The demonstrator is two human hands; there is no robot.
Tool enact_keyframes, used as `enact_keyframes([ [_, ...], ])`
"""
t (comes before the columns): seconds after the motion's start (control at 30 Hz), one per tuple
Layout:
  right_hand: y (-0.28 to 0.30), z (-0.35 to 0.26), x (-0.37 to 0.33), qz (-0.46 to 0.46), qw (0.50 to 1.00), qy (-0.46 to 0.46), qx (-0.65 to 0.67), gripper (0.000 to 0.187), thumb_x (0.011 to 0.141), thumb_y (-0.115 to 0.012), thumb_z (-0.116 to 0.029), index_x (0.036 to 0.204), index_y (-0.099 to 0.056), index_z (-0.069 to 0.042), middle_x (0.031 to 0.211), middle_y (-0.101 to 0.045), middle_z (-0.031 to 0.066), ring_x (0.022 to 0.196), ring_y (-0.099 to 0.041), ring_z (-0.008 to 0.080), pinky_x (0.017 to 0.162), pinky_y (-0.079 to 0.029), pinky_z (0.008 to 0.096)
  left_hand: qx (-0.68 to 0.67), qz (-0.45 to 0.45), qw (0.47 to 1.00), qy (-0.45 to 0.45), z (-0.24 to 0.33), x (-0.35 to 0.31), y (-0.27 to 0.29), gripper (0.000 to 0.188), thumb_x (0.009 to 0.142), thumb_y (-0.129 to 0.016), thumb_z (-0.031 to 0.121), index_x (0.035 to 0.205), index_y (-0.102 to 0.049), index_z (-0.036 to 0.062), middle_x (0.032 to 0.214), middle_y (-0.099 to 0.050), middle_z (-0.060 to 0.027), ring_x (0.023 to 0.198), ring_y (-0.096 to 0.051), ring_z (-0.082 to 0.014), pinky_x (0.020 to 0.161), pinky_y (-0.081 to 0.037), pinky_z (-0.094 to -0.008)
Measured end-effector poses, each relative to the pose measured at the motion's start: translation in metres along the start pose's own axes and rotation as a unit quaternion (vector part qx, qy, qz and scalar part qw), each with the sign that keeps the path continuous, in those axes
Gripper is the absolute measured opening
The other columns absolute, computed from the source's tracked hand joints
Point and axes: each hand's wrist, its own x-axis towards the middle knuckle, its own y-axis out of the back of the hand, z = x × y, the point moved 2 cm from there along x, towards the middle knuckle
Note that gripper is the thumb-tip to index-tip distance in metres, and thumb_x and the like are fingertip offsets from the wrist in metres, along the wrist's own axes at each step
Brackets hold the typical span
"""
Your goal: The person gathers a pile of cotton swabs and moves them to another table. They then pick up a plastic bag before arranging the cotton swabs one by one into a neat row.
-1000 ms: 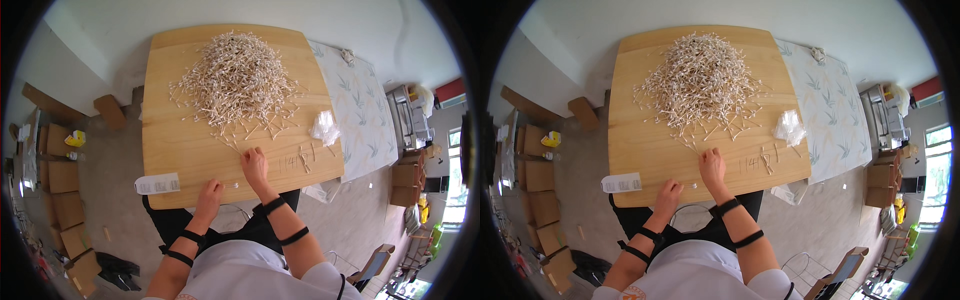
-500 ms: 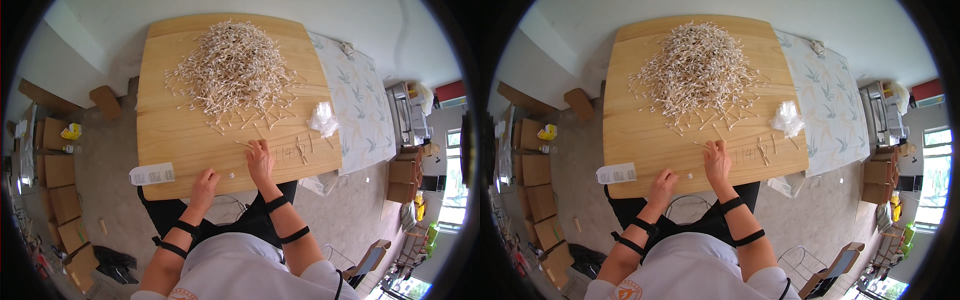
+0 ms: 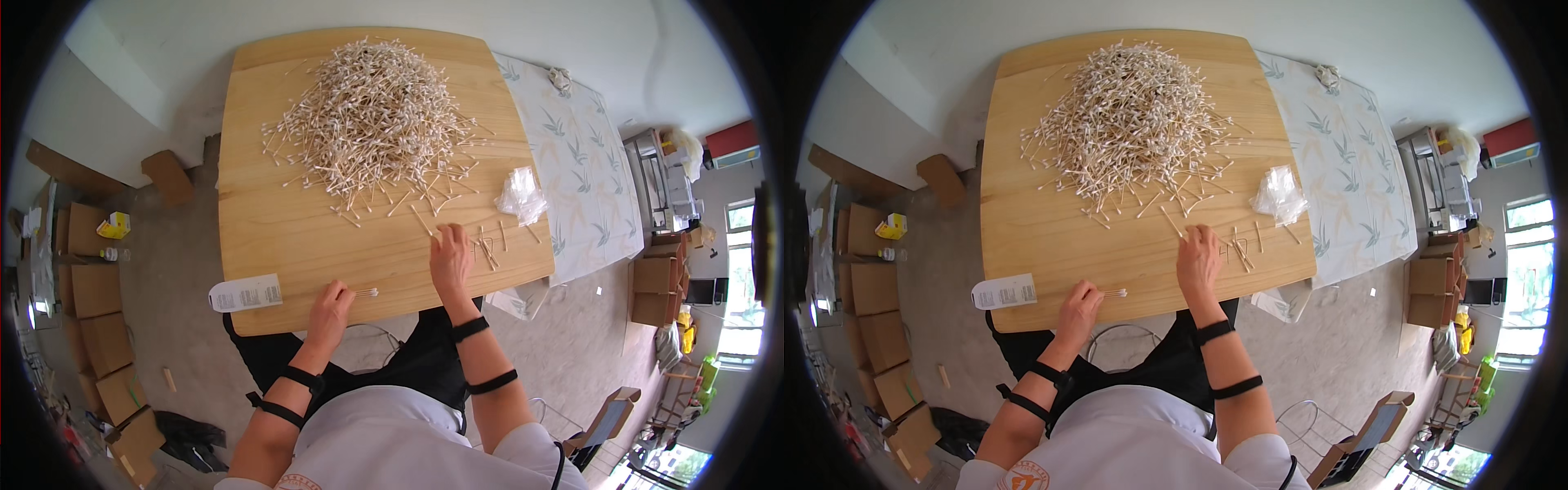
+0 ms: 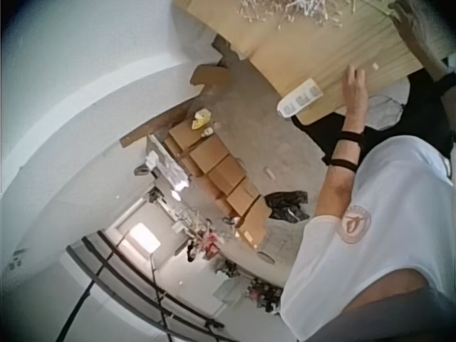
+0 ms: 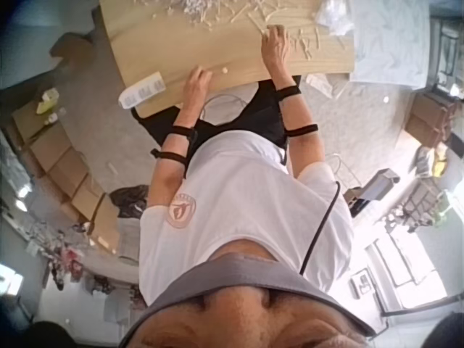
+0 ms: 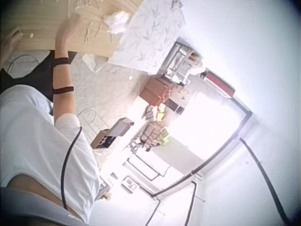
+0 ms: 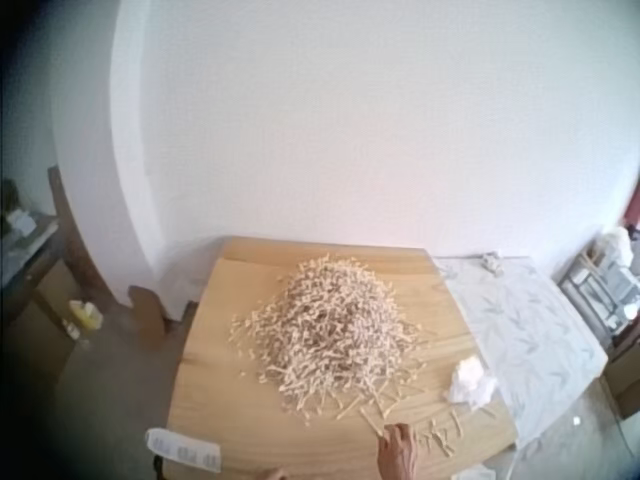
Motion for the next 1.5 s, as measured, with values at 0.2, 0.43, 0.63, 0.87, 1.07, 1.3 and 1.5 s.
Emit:
enact_keyframes([
  [0.2,-0.032,-0.02,0.016,-0.184,0.981,0.051,0.042,0.008,0.082,-0.063,-0.013,0.087,-0.059,-0.008,0.092,-0.057,0.0083,0.099,-0.057,0.029,0.077,-0.049,0.0416,0.003,-0.003,1.0,0.006,0.003,0.001,-0.001,0.006,0.078,-0.057,0.0,0.084,-0.058,0.002,0.087,-0.052,-0.0103,0.084,-0.058,-0.0294,0.069,-0.049,-0.0387],
  [0.43,-0.034,-0.031,0.058,-0.107,0.979,0.099,0.142,0.007,0.081,-0.062,-0.009,0.087,-0.059,-0.008,0.092,-0.056,0.0088,0.096,-0.057,0.0285,0.074,-0.05,0.0401,-0.003,-0.003,1.0,0.016,0.0,-0.003,-0.001,0.008,0.079,-0.058,0.002,0.087,-0.059,0.0029,0.087,-0.053,-0.0099,0.086,-0.058,-0.029,0.07,-0.05,-0.038],
  [0.63,-0.043,-0.019,0.065,-0.156,0.96,0.228,-0.046,0.008,0.081,-0.057,-0.007,0.089,-0.06,-0.005,0.097,-0.054,0.0133,0.094,-0.059,0.0304,0.072,-0.052,0.0398,-0.001,-0.035,0.999,0.022,0.0,0.002,-0.003,0.009,0.079,-0.057,0.002,0.087,-0.059,0.0036,0.088,-0.054,-0.0098,0.088,-0.058,-0.029,0.072,-0.05,-0.0377],
  [0.87,-0.001,0.016,0.003,-0.093,0.97,-0.024,-0.224,0.008,0.082,-0.059,-0.01,0.089,-0.06,-0.005,0.098,-0.055,0.0116,0.094,-0.059,0.0274,0.071,-0.052,0.0392,0.01,0.003,1.0,0.019,-0.004,-0.005,0.002,0.009,0.079,-0.058,0.002,0.087,-0.059,0.0039,0.089,-0.054,-0.0095,0.088,-0.058,-0.0293,0.072,-0.05,-0.0382],
  [1.07,-0.028,-0.074,0.002,-0.094,0.97,0.176,0.14,0.006,0.081,-0.066,-0.011,0.083,-0.061,-0.009,0.09,-0.059,0.0084,0.087,-0.059,0.0305,0.068,-0.05,0.0418,-0.014,0.014,1.0,-0.015,-0.003,0.002,0.001,0.006,0.079,-0.063,0.002,0.083,-0.059,0.0027,0.083,-0.054,-0.0102,0.08,-0.058,-0.0284,0.067,-0.048,-0.0367],
  [1.3,-0.084,-0.1,0.036,-0.114,0.993,-0.002,0.038,0.007,0.082,-0.062,-0.013,0.083,-0.061,-0.006,0.093,-0.06,0.0123,0.092,-0.059,0.0322,0.074,-0.05,0.0429,0.011,-0.027,0.999,0.016,0.001,0.001,-0.005,0.007,0.08,-0.061,0.004,0.084,-0.057,0.0041,0.085,-0.052,-0.0092,0.084,-0.057,-0.0276,0.071,-0.048,-0.0377],
  [1.5,-0.059,-0.075,0.024,-0.156,0.984,0.07,-0.046,0.008,0.081,-0.061,-0.011,0.087,-0.06,-0.007,0.093,-0.062,0.0127,0.094,-0.059,0.0322,0.074,-0.051,0.0433,0.023,-0.014,1.0,0.011,-0.004,-0.004,0.0,0.008,0.078,-0.061,0.004,0.084,-0.056,0.0038,0.088,-0.051,-0.0088,0.086,-0.057,-0.027,0.073,-0.049,-0.0375],
])
